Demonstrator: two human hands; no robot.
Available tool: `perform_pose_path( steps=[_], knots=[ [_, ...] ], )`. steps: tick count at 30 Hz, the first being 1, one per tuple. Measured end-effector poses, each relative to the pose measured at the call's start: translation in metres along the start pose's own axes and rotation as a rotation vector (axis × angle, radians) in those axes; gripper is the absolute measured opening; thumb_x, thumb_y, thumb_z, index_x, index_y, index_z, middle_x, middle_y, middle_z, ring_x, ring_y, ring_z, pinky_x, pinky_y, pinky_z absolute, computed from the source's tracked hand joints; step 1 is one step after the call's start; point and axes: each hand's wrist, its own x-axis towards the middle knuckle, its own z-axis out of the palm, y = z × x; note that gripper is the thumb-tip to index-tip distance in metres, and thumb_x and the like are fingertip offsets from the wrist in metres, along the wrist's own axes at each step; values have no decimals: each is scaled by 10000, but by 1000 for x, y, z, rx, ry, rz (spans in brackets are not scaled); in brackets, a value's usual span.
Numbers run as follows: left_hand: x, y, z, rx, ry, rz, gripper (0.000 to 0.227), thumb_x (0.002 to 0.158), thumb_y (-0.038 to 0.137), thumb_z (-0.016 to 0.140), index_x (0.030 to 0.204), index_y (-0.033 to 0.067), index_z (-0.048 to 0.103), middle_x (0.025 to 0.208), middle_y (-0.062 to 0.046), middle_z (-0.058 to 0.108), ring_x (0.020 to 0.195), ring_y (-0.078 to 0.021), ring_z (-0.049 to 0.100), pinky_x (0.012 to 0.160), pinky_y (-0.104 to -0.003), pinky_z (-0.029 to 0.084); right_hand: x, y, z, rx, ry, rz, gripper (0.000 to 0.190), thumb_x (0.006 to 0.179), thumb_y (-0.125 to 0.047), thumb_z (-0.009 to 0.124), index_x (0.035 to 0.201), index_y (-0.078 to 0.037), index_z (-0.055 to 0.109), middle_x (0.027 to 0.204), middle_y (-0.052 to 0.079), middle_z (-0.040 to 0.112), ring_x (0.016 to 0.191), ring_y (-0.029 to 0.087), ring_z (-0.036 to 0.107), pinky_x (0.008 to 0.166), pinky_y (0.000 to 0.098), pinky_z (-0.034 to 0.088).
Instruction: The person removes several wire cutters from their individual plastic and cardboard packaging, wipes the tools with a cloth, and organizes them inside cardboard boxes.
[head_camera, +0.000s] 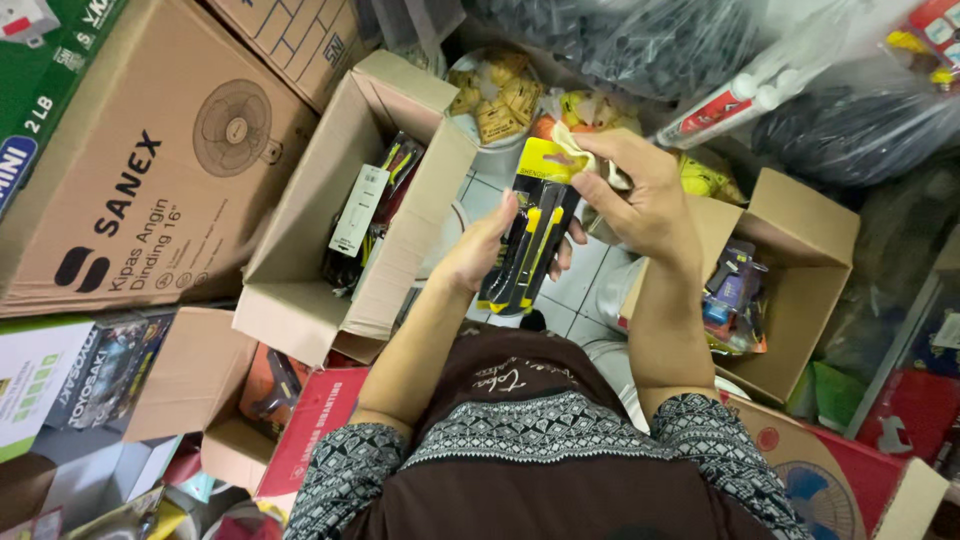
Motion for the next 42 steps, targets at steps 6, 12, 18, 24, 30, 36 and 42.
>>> perform_pose_path(
  steps=[6, 12, 18, 24, 30, 36, 42],
  knots=[
    [13, -9, -16, -66, 4, -83, 826, 1117, 684, 369, 1307, -97, 555, 1137, -205, 664, 892, -260, 679, 789, -370, 572, -15, 35, 23, 332, 119, 264, 164, 1014, -73, 661, 1160, 0, 679, 940, 1, 719, 715, 42, 619, 588, 220, 490],
    [28, 15, -11, -180, -11, -162, 697, 1015, 575, 349, 1368, 3, 531, 1208, -170, 674, 977, -258, 700, 855, -393, 586, -1, 52, 20, 53, 294, 201, 153, 1055, -107, 705, 1155, 9, 706, 890, -10, 641, 746, 51, 527, 652, 218, 437],
    [60, 56, -18, -149, 4, 51, 689, 1111, 565, 357, 1285, -48, 619, 1040, -158, 691, 885, -234, 684, 800, -360, 561, 10, 22, 19, -116, 564, -58, 230, 1174, -201, 667, 1301, -9, 667, 1101, 83, 635, 982, 115, 617, 893, 246, 514],
    [97, 77, -32, -252, 119, 151, 689, 1087, 591, 406, 1179, -55, 627, 916, -132, 673, 787, -219, 662, 728, -345, 555, -7, -16, 50, -403, 261, -320, 495, 960, -395, 772, 1242, -20, 614, 1160, 187, 574, 1018, 319, 604, 921, 376, 512],
    [103, 47, -17, 80, 336, 459, 565, 1108, 424, 475, 1554, 155, 258, 1215, -47, 550, 959, -123, 547, 755, -296, 467, -22, 23, 79, -288, 536, -101, 388, 1106, -297, 702, 1353, -17, 598, 1256, 134, 651, 1119, 242, 646, 947, 346, 548],
    [89, 84, -7, 126, 137, 645, 569, 1084, 276, 551, 1507, -61, 373, 1463, -155, 561, 1281, -255, 625, 1073, -389, 549, -44, 39, 79, 768, 551, 230, 479, 1093, -299, 666, 1409, 40, 543, 1232, 113, 667, 1023, 148, 636, 891, 301, 519],
    [83, 116, 2, -121, 63, 538, 549, 1072, 310, 531, 1432, -105, 500, 1265, -270, 683, 1088, -330, 698, 1007, -426, 571, -33, 15, 84, 968, 510, 263, 507, 1020, -394, 593, 1339, -8, 517, 1189, 58, 674, 1063, 107, 658, 963, 247, 530]
  ],
)
